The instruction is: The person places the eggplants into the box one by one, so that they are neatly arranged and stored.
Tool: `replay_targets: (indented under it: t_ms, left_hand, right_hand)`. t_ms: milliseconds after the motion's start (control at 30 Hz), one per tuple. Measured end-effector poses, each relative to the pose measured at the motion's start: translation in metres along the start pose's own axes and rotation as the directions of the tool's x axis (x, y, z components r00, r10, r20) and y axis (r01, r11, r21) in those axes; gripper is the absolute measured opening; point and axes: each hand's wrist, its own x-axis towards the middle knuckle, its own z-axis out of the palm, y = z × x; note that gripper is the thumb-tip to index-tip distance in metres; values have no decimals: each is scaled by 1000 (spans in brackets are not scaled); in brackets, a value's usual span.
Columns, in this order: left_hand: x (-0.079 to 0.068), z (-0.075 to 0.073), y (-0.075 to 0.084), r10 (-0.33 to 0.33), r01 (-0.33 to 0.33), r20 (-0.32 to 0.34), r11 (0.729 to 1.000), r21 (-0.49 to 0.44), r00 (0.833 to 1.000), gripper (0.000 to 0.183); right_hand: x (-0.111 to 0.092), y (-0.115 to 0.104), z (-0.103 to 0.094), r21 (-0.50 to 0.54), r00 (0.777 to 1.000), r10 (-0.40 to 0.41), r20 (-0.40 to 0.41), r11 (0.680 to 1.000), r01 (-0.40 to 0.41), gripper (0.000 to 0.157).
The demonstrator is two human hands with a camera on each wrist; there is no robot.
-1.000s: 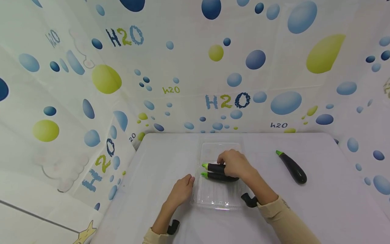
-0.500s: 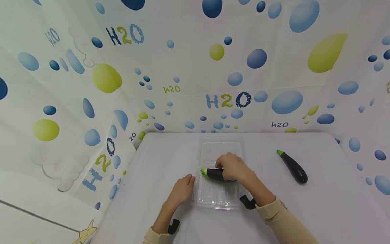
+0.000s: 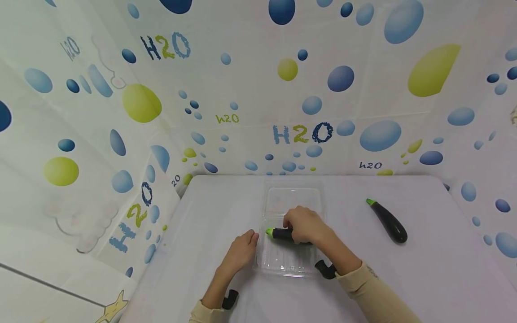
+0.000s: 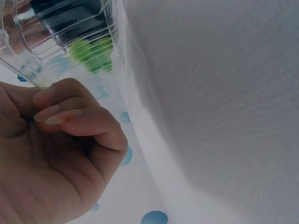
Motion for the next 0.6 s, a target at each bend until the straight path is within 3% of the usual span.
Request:
replay_targets:
  t_ms: [600]
  left_hand:
    - [2,1,-2,1,-1,2,1000,14,1000,30]
  right_hand:
    - [2,-2,14,-53,999,47,12,998,-46,44]
